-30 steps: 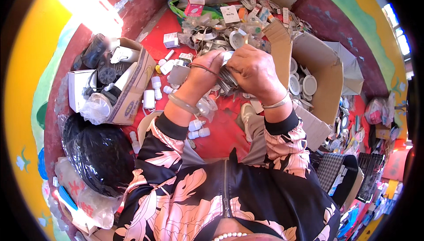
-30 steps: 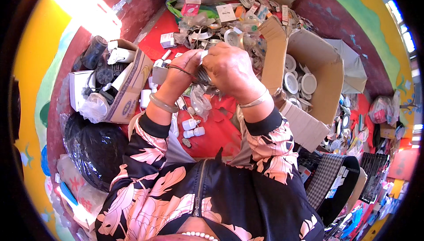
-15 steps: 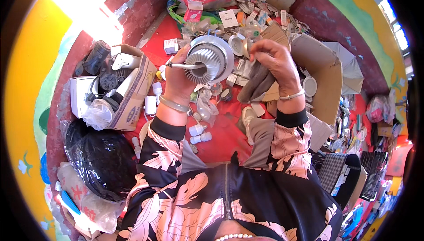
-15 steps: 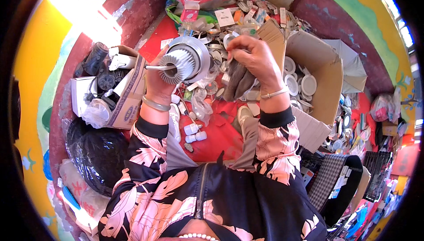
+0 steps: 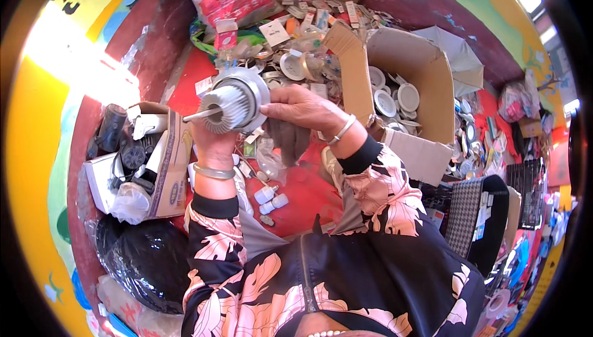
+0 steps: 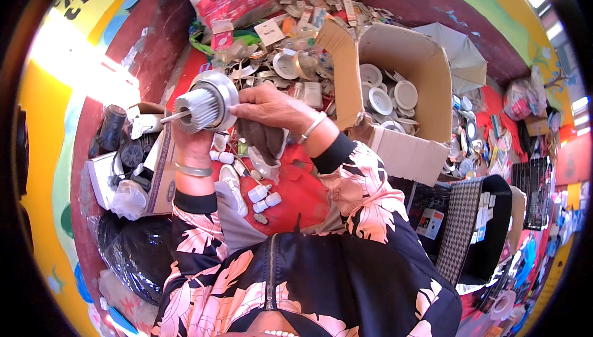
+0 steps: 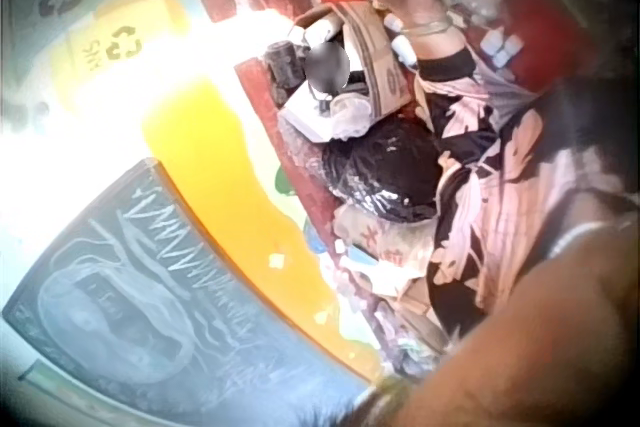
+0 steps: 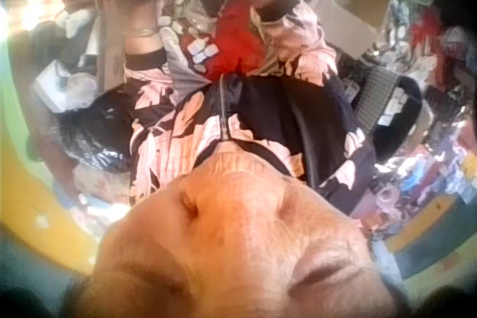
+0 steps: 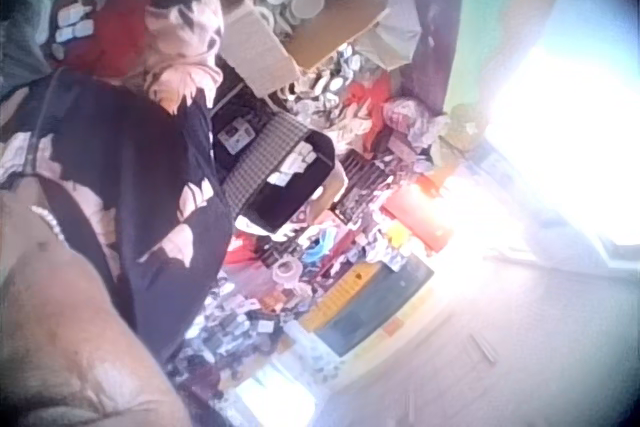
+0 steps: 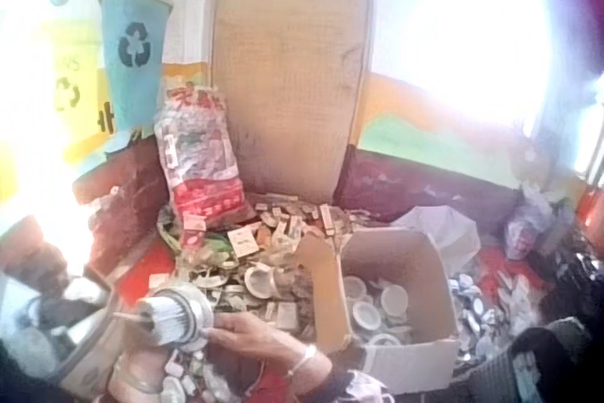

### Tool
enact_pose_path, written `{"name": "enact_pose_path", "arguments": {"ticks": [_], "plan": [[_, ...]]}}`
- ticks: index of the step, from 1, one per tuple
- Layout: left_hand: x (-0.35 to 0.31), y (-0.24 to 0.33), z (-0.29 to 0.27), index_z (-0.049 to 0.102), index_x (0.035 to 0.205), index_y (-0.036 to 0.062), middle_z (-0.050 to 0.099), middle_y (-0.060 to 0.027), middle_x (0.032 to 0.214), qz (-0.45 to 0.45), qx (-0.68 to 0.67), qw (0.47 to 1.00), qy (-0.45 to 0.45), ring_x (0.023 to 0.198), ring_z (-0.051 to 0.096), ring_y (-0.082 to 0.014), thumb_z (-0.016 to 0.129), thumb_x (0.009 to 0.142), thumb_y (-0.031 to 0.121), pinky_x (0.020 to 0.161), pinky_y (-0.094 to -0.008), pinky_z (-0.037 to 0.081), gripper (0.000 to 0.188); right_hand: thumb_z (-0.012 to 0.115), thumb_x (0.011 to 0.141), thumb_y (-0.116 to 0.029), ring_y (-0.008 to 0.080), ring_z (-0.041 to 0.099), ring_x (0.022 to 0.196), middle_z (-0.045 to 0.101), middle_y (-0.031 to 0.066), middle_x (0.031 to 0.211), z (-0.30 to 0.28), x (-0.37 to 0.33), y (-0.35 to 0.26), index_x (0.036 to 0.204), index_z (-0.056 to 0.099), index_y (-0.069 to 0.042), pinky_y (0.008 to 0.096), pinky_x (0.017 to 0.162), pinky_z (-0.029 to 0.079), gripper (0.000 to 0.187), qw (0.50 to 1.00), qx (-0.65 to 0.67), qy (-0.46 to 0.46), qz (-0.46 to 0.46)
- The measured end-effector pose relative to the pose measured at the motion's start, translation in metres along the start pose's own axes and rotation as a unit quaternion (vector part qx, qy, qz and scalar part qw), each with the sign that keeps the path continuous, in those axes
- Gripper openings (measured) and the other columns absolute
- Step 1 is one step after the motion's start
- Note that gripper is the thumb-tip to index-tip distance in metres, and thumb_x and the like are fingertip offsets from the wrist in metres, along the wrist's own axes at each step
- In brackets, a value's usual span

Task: The person wipes various electronic components, including a heat sink and a circular light assembly, with a cloth while sitting on the floor surrounded by boxes and piles of discarded parts.

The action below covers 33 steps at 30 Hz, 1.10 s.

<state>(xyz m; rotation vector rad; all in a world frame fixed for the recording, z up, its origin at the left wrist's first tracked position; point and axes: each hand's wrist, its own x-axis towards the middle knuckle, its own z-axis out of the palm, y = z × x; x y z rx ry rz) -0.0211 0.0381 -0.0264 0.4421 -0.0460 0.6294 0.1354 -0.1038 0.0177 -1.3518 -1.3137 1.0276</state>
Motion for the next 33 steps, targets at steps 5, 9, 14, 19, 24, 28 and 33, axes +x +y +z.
{"name": "enact_pose_path", "arguments": {"ticks": [5,9,14,19,24,28,33], "plan": [[0.004,-0.008,0.024,0.048,0.122,0.0033,0.055,-0.0118,0.121,-0.037,0.062,0.990,0.122,0.109,0.055,-0.0278,0.047,0.093,0.032,0.093,-0.0437,0.046,0.041,0.057,0.089,-0.029,0.0082,0.050,0.072,0.061,0.0023,0.078,0.006,0.004,0.001,0.092,0.062,0.006,0.0269,0.067,0.043,0.035,0.983,0.144,0.112,-0.029],[0.002,-0.015,0.041,0.046,0.125,0.0032,0.054,-0.0143,0.121,-0.094,0.064,0.991,0.073,0.108,0.055,-0.0289,0.044,0.095,0.031,0.090,-0.0427,0.048,0.041,0.058,0.088,-0.023,0.0072,0.056,0.076,0.061,0.0009,0.082,-0.010,-0.005,-0.004,0.093,0.064,0.001,0.0223,0.068,0.045,0.026,0.966,0.177,0.167,0.083],[0.000,-0.016,0.028,0.055,0.106,-0.0011,0.063,-0.0131,0.095,-0.094,0.303,0.934,0.164,0.083,0.064,-0.0198,0.053,0.092,0.024,0.078,-0.0298,0.053,0.028,0.055,0.088,-0.026,0.0158,0.055,0.060,0.059,0.0044,0.065,-0.024,-0.007,0.003,0.086,0.060,0.006,0.0331,0.056,0.042,0.033,0.966,-0.023,0.256,-0.024],[-0.002,-0.022,0.022,0.048,0.119,-0.0016,0.057,-0.0132,0.109,0.058,0.414,0.894,0.163,0.101,0.058,-0.0195,0.058,0.090,0.027,0.084,-0.0306,0.048,0.043,0.052,0.087,-0.025,0.0386,0.056,0.064,0.057,0.0209,0.064,-0.012,-0.004,-0.004,0.071,0.051,0.000,0.0443,0.057,0.044,0.030,0.866,-0.382,0.322,0.002],[-0.003,-0.036,0.044,0.029,0.136,0.0017,0.050,-0.0102,0.118,-0.031,0.329,0.939,0.095,0.110,0.051,-0.0199,0.067,0.084,0.028,0.089,-0.0351,0.045,0.069,0.051,0.082,-0.017,0.0299,0.060,0.063,0.060,0.0135,0.067,0.026,-0.001,0.000,0.077,0.055,-0.004,0.0410,0.057,0.047,0.015,0.750,-0.593,0.291,-0.022],[-0.001,-0.043,0.038,0.034,0.131,0.0014,0.054,-0.0101,0.112,-0.027,0.235,0.963,0.130,0.104,0.055,-0.0201,0.067,0.083,0.017,0.089,-0.0334,0.046,0.061,0.055,0.076,-0.015,0.0219,0.059,0.062,0.057,0.0068,0.069,0.053,-0.002,-0.008,0.077,0.054,-0.005,0.0344,0.055,0.046,0.010,0.672,-0.696,0.242,-0.076],[0.002,-0.036,0.033,0.030,0.131,-0.0022,0.055,-0.0135,0.110,-0.023,0.160,0.981,0.109,0.100,0.058,-0.0216,0.068,0.079,0.007,0.084,-0.0341,0.050,0.065,0.059,0.075,-0.018,0.0200,0.059,0.063,0.056,0.0052,0.069,0.062,-0.005,-0.018,0.084,0.056,-0.004,0.0335,0.055,0.046,0.017,0.689,-0.678,0.238,-0.094]]}}
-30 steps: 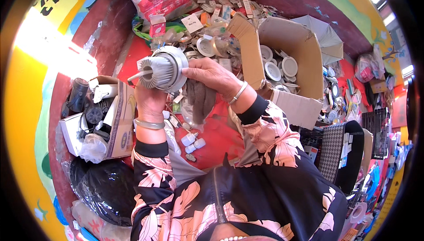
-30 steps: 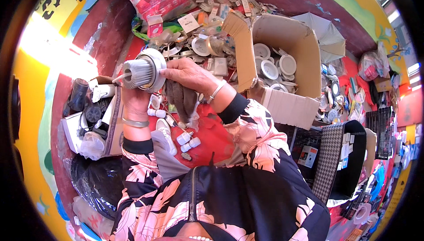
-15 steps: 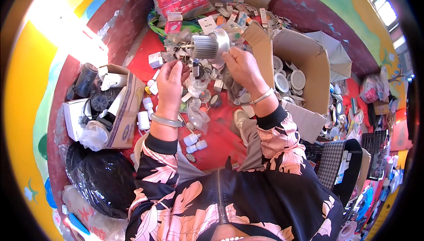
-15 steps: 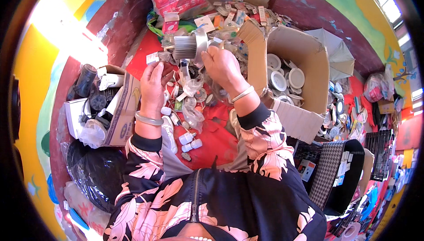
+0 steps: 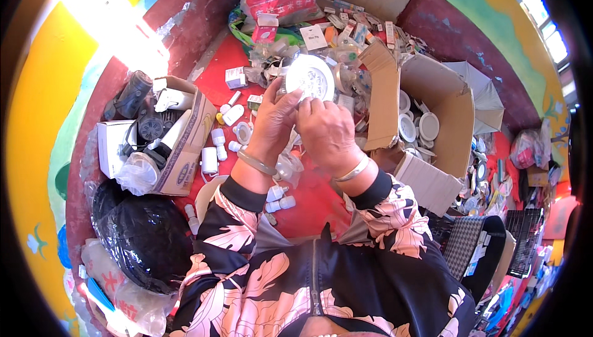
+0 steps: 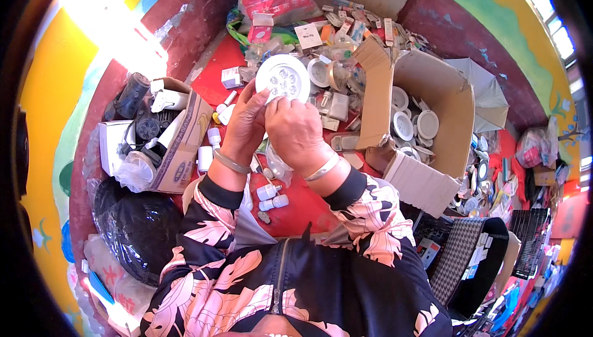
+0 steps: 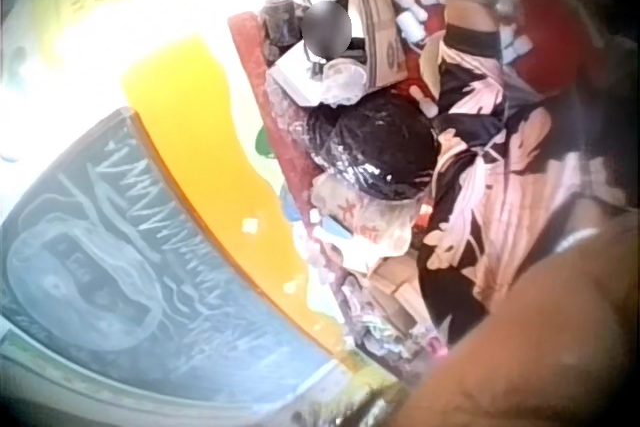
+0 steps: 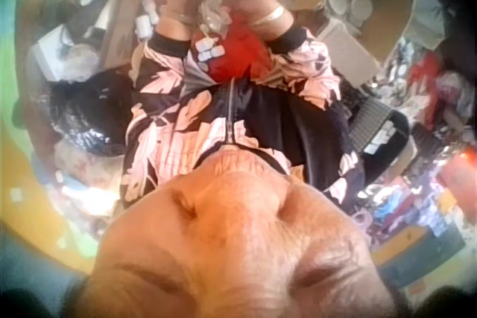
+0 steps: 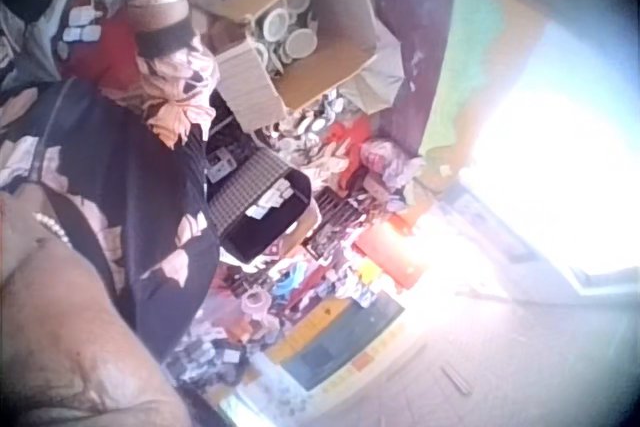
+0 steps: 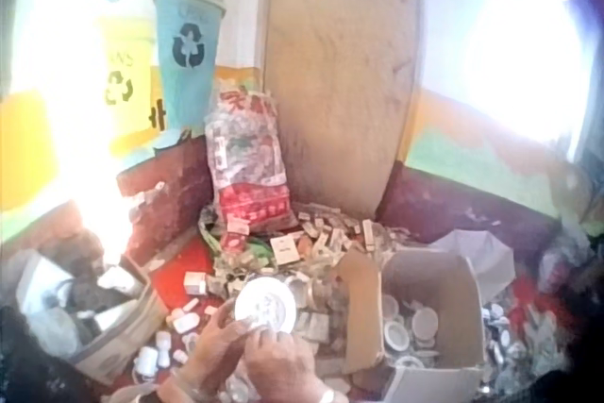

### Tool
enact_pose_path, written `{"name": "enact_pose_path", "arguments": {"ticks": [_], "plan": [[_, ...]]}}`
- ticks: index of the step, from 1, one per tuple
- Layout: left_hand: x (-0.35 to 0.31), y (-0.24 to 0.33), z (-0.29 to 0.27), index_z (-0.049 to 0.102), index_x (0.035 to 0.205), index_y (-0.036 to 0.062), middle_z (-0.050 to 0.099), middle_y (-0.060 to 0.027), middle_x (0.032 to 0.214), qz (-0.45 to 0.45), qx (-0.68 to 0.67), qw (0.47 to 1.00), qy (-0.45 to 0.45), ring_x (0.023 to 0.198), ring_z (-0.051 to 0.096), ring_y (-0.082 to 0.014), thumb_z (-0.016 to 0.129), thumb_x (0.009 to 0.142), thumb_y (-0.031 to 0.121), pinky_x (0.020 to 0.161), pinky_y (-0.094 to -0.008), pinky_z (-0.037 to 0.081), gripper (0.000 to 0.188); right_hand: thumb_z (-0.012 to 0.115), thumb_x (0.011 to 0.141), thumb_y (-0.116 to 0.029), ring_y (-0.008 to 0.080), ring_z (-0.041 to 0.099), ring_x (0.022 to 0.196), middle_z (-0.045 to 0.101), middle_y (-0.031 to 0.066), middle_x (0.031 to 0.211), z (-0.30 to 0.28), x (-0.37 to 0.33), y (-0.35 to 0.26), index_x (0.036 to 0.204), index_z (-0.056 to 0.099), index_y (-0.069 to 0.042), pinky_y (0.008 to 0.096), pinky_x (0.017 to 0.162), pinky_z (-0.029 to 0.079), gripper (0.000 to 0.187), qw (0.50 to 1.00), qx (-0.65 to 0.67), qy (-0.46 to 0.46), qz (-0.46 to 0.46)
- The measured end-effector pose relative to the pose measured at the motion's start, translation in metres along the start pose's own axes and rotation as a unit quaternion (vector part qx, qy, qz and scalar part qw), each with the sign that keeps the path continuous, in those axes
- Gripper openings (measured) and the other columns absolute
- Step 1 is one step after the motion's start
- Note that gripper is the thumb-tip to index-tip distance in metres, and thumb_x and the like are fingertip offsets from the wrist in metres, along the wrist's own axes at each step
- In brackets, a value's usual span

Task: The person wipes various electronic components, including a heat sink and a circular light assembly, with a cloth while sitting on the floor surrounded by boxes and piles of discarded parts.

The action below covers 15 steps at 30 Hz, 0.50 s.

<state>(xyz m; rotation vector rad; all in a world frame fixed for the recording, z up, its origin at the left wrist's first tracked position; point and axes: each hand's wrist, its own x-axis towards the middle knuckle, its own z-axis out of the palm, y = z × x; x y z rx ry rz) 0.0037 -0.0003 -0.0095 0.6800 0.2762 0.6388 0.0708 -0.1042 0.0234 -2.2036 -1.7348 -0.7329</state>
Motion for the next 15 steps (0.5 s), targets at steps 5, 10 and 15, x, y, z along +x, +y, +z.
{"name": "enact_pose_path", "arguments": {"ticks": [5,10,15], "plan": [[-0.001,0.008,-0.001,0.042,0.127,0.0058,0.055,-0.0083,0.118,0.013,-0.055,0.998,-0.008,0.108,0.056,-0.0228,0.054,0.089,0.033,0.092,-0.0408,0.047,0.048,0.061,0.085,-0.022,0.0149,0.061,0.067,0.063,0.0040,0.073,-0.040,0.014,0.041,0.089,0.066,-0.002,0.0277,0.058,0.046,0.021,0.908,0.388,-0.045,0.153],[-0.005,0.014,0.007,0.042,0.127,0.0061,0.053,-0.0095,0.122,0.011,-0.129,0.991,-0.025,0.114,0.052,-0.0254,0.056,0.087,0.038,0.095,-0.0464,0.045,0.052,0.055,0.092,-0.021,0.0094,0.058,0.069,0.062,0.0031,0.077,-0.059,0.015,0.107,0.088,0.066,0.000,0.0224,0.063,0.046,0.025,0.648,0.683,0.093,0.326],[0.000,0.008,0.011,0.040,0.132,0.0087,0.050,-0.0112,0.127,0.027,-0.064,0.997,-0.021,0.119,0.049,-0.0265,0.054,0.083,0.048,0.098,-0.0461,0.043,0.064,0.051,0.092,-0.039,0.0221,0.065,0.078,0.065,0.0112,0.089,-0.050,0.017,0.106,0.109,0.057,-0.001,0.0340,0.070,0.053,0.042,0.454,0.775,0.155,0.411]]}}
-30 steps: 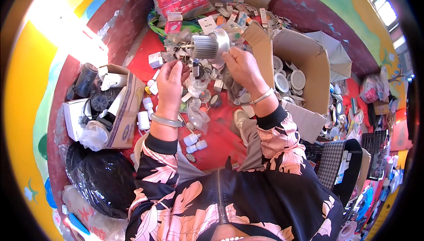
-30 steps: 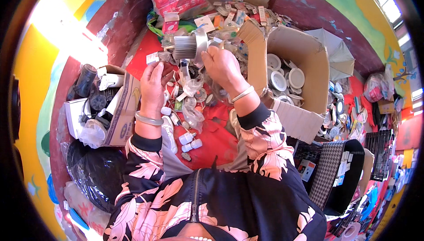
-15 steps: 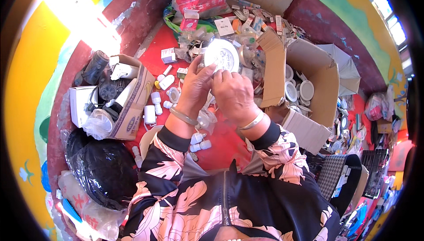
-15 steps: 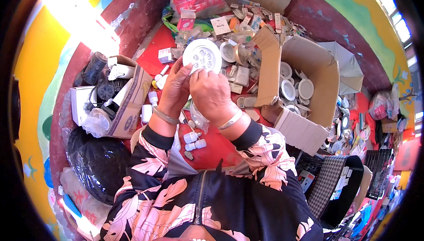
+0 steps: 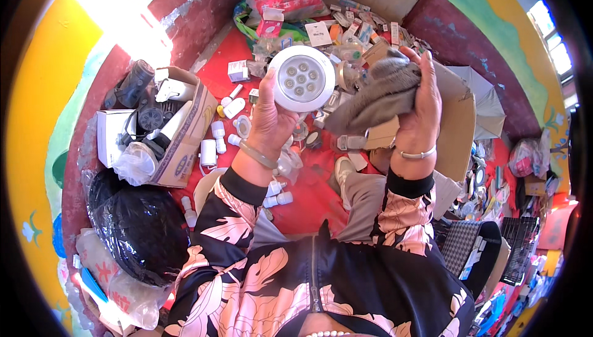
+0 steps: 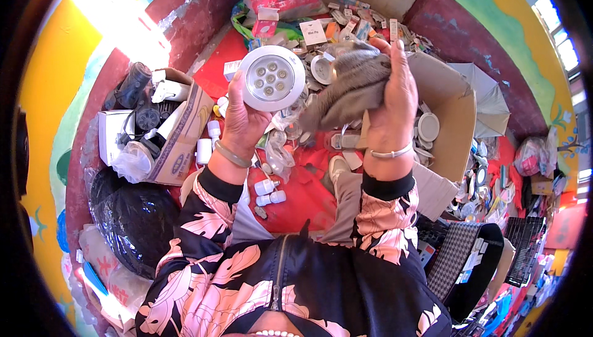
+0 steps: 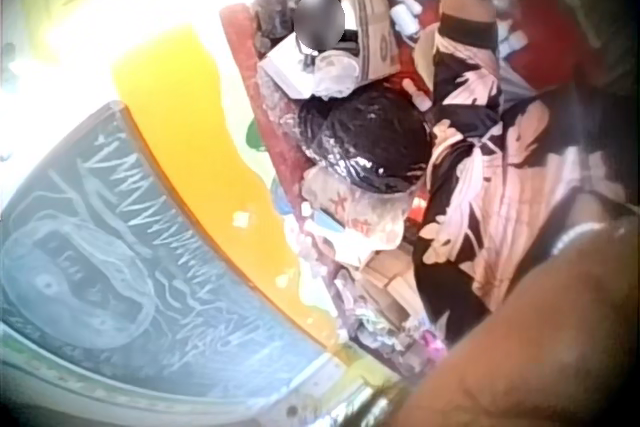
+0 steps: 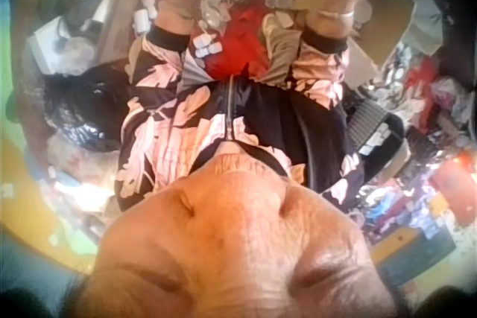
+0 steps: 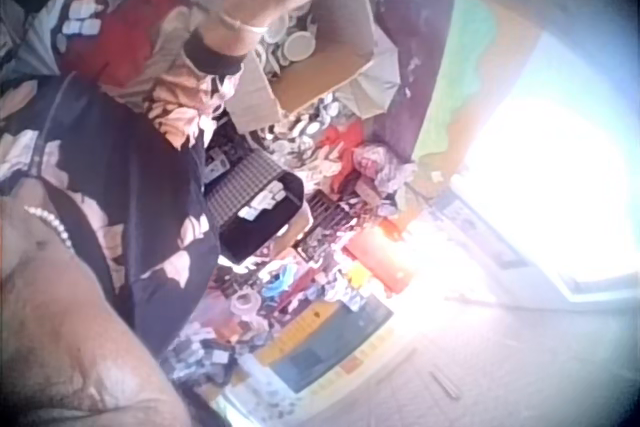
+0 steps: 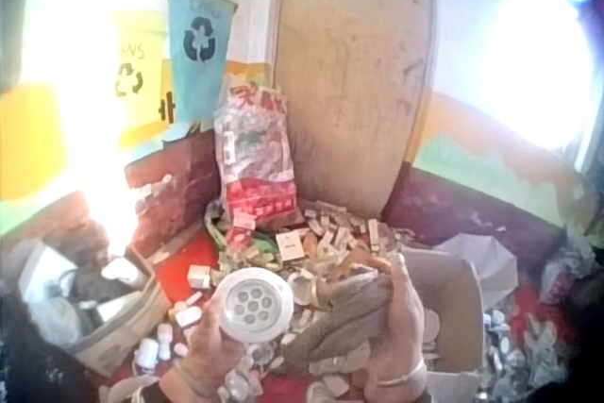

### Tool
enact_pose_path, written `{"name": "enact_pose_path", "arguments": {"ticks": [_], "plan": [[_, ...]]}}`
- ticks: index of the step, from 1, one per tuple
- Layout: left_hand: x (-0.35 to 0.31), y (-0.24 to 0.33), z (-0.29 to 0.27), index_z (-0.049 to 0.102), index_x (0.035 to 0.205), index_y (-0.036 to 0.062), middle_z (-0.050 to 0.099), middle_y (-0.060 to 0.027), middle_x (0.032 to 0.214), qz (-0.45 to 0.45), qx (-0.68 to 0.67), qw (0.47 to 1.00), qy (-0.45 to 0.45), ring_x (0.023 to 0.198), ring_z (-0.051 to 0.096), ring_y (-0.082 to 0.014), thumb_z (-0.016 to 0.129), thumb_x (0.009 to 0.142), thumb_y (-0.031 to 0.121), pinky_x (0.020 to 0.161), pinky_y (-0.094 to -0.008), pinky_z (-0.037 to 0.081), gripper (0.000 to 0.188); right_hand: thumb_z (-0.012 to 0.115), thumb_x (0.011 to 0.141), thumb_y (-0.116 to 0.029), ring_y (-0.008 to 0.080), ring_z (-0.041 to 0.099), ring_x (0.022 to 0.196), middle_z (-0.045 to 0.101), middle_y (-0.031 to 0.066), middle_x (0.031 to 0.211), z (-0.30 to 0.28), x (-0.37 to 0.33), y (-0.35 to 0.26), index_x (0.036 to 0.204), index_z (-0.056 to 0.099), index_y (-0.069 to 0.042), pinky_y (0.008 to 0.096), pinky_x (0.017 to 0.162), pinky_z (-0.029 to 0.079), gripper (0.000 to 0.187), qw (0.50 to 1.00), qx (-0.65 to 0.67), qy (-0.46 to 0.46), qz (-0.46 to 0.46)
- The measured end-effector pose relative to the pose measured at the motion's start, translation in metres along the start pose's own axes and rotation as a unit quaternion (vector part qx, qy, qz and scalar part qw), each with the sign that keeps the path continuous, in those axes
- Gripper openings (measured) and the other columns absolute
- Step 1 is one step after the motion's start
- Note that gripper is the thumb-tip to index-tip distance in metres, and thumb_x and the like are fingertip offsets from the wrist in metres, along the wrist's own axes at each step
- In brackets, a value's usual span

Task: The person wipes various electronic components, including a heat sink and a circular light assembly, with a cloth while sitting on the floor surrounded by boxes and piles of discarded parts.

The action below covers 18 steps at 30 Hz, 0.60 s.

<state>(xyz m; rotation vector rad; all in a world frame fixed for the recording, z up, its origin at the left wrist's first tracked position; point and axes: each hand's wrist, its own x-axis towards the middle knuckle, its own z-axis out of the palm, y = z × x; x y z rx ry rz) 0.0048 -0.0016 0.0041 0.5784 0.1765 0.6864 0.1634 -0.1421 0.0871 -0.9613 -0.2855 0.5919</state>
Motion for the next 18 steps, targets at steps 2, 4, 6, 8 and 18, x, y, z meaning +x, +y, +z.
{"name": "enact_pose_path", "arguments": {"ticks": [2,4,6,8,18], "plan": [[0.002,-0.003,-0.001,0.040,0.132,0.0079,0.050,-0.0112,0.127,-0.006,0.000,0.999,-0.037,0.119,0.049,-0.0262,0.054,0.084,0.049,0.099,-0.0450,0.043,0.065,0.049,0.094,-0.035,0.0205,0.064,0.083,0.064,0.0108,0.095,0.008,0.001,0.015,0.109,0.057,0.000,0.0334,0.075,0.052,0.038,0.998,0.068,-0.015,-0.009],[-0.001,-0.005,0.002,0.039,0.132,0.0074,0.050,-0.0108,0.128,-0.010,0.010,0.999,-0.045,0.118,0.049,-0.0250,0.052,0.084,0.052,0.099,-0.0429,0.043,0.067,0.050,0.094,-0.027,0.0187,0.062,0.088,0.062,0.0102,0.100,0.018,-0.002,0.039,0.109,0.056,0.001,0.0327,0.077,0.051,0.032,0.992,0.096,-0.070,-0.046],[-0.006,-0.004,0.014,0.039,0.131,0.0069,0.051,-0.0102,0.126,-0.011,0.005,0.999,-0.051,0.117,0.050,-0.0236,0.048,0.087,0.052,0.098,-0.0426,0.043,0.064,0.058,0.089,-0.017,0.0195,0.058,0.097,0.059,0.0105,0.111,0.026,-0.007,0.073,0.117,0.054,-0.001,0.0306,0.084,0.047,0.032,0.971,-0.150,-0.092,-0.163],[-0.008,-0.005,0.014,0.038,0.133,0.0066,0.050,-0.0093,0.127,-0.008,0.024,0.999,-0.042,0.117,0.050,-0.0232,0.044,0.088,0.056,0.097,-0.0421,0.044,0.067,0.062,0.084,-0.012,0.0241,0.055,0.104,0.057,0.0120,0.116,0.032,-0.014,0.084,0.120,0.053,-0.003,0.0325,0.090,0.043,0.039,0.881,-0.362,-0.117,-0.280],[-0.013,-0.011,0.002,0.041,0.131,0.0073,0.049,-0.0080,0.127,0.017,0.051,0.998,-0.012,0.118,0.048,-0.0225,0.041,0.084,0.067,0.102,-0.0373,0.037,0.075,0.062,0.076,-0.005,0.0310,0.055,0.103,0.059,0.0115,0.105,0.042,-0.022,0.099,0.108,0.059,-0.007,0.0410,0.089,0.040,0.032,0.743,-0.436,-0.238,-0.449]]}}
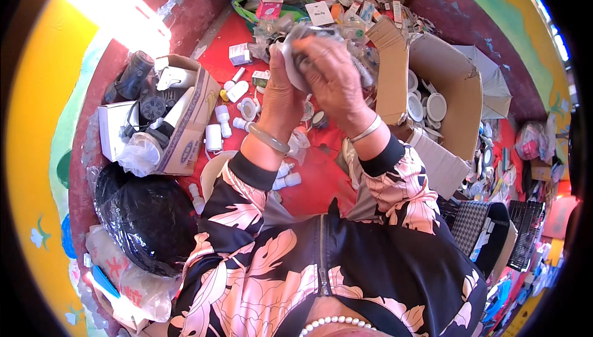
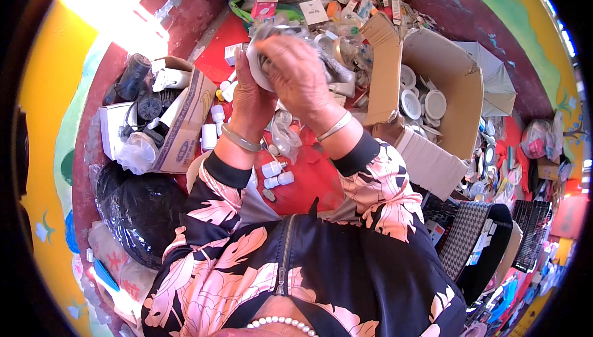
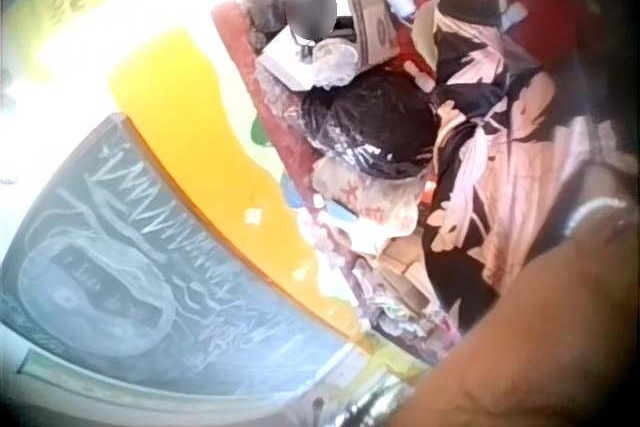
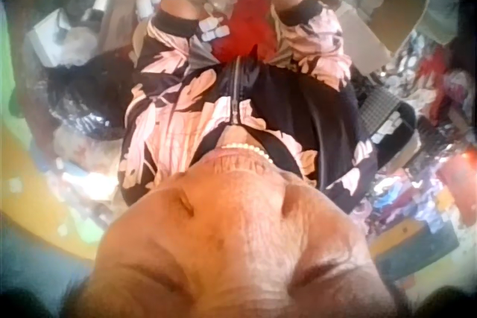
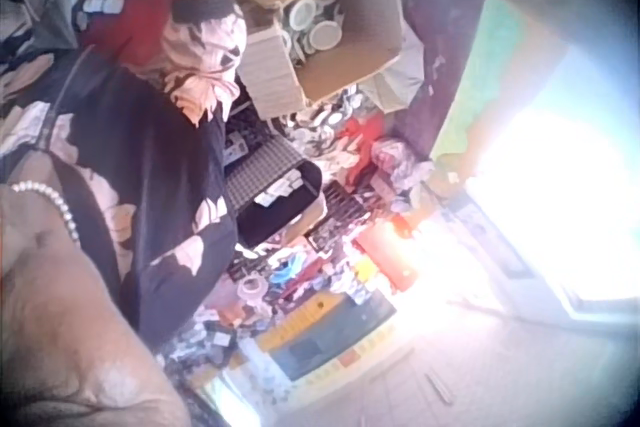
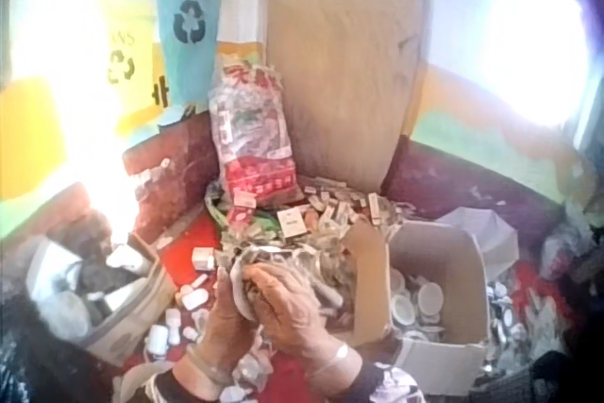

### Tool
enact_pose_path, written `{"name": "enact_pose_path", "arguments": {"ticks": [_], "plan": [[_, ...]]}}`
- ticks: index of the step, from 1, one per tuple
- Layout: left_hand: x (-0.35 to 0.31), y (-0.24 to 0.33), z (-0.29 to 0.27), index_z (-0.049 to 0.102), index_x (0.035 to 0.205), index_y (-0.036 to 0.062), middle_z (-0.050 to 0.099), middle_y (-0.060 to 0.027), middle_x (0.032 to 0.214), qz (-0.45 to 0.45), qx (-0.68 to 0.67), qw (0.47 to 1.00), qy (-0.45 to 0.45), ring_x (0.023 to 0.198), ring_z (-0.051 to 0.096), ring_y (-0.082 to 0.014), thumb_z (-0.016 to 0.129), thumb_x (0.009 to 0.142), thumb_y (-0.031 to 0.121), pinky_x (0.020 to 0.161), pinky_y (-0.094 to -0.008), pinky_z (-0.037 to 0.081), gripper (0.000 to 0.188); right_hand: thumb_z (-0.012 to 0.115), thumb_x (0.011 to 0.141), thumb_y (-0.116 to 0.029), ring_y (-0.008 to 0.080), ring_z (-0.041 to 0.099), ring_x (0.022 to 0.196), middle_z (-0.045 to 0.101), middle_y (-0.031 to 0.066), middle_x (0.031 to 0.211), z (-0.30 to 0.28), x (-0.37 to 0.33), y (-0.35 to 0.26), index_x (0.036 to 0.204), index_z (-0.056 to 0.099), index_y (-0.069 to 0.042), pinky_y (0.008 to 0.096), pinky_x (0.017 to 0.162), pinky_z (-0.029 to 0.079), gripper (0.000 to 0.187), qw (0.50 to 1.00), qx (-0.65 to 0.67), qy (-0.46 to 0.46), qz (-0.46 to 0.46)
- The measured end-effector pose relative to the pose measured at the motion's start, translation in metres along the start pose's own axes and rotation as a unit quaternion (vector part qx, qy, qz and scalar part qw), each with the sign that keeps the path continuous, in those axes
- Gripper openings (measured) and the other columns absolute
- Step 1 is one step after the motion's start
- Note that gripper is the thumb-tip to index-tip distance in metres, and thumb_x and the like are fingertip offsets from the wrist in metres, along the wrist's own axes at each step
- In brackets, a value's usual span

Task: The person wipes various electronic components, including a heat sink and a circular light assembly, with a cloth while sitting on the floor surrounded by boxes and piles of discarded parts.

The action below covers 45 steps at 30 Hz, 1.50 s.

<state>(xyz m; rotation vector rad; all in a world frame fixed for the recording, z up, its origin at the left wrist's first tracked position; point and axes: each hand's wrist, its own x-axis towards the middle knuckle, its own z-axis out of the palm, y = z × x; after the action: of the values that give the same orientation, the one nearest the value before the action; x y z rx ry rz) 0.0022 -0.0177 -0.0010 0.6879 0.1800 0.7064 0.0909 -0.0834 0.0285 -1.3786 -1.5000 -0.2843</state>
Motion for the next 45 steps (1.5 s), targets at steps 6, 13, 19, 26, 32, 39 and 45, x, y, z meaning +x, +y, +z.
{"name": "enact_pose_path", "arguments": {"ticks": [6,13,19,26,32,39,45], "plan": [[0.008,0.006,-0.012,0.047,0.122,0.0028,0.056,-0.0082,0.113,0.013,-0.039,0.999,0.000,0.106,0.055,-0.0198,0.039,0.090,0.059,0.094,-0.0337,0.043,0.064,0.058,0.076,0.004,0.0287,0.057,0.093,0.061,0.0107,0.097,-0.012,0.006,-0.005,0.099,0.062,-0.003,0.0360,0.082,0.046,0.025,0.982,0.114,-0.144,-0.033],[0.012,0.022,-0.008,0.047,0.122,0.0033,0.057,-0.0083,0.115,0.057,-0.002,0.998,0.022,0.107,0.055,-0.0200,0.040,0.093,0.047,0.093,-0.0356,0.043,0.053,0.054,0.071,0.010,0.0250,0.058,0.085,0.061,0.0084,0.086,-0.048,0.012,0.005,0.088,0.064,-0.002,0.0319,0.077,0.046,0.022,0.960,0.152,-0.225,0.074],[0.011,0.029,-0.003,0.046,0.125,0.0076,0.053,-0.0075,0.121,0.056,-0.055,0.997,0.025,0.111,0.053,-0.0217,0.042,0.093,0.047,0.096,-0.0391,0.043,0.051,0.055,0.086,-0.011,0.0059,0.053,0.069,0.060,0.0006,0.075,-0.062,0.006,0.042,0.091,0.065,0.001,0.0211,0.062,0.042,0.016,0.915,0.161,-0.081,0.361],[0.008,0.030,-0.005,0.046,0.125,0.0066,0.053,-0.0065,0.121,0.022,-0.033,0.998,0.040,0.112,0.052,-0.0200,0.043,0.092,0.048,0.096,-0.0381,0.042,0.053,0.059,0.089,-0.023,0.0083,0.055,0.077,0.063,0.0038,0.079,-0.052,0.007,0.033,0.100,0.060,0.002,0.0221,0.073,0.043,0.027,0.818,0.381,-0.140,0.408],[0.006,0.031,0.001,0.047,0.125,0.0097,0.057,-0.0060,0.116,0.001,0.011,0.998,0.066,0.103,0.057,-0.0197,0.037,0.091,0.056,0.083,-0.0352,0.048,0.058,0.059,0.088,-0.021,0.0091,0.057,0.078,0.063,0.0039,0.083,-0.056,0.008,0.024,0.103,0.060,0.003,0.0233,0.072,0.046,0.028,0.824,0.367,-0.139,0.408],[0.003,0.022,-0.003,0.043,0.129,0.0081,0.054,-0.0082,0.122,0.014,0.062,0.998,0.021,0.112,0.052,-0.0222,0.048,0.091,0.049,0.095,-0.0387,0.042,0.057,0.062,0.088,-0.019,0.0099,0.056,0.089,0.062,0.0044,0.098,-0.043,0.002,0.029,0.111,0.055,0.005,0.0244,0.080,0.045,0.034,0.812,0.436,-0.123,0.367],[0.002,0.024,-0.008,0.042,0.129,0.0058,0.052,-0.0102,0.124,0.008,0.040,0.999,0.033,0.114,0.051,-0.0240,0.057,0.088,0.041,0.098,-0.0418,0.040,0.057,0.062,0.088,-0.019,0.0063,0.056,0.078,0.063,0.0017,0.089,-0.041,-0.004,0.029,0.105,0.062,0.004,0.0209,0.070,0.045,0.029,0.791,0.461,-0.092,0.391]]}}
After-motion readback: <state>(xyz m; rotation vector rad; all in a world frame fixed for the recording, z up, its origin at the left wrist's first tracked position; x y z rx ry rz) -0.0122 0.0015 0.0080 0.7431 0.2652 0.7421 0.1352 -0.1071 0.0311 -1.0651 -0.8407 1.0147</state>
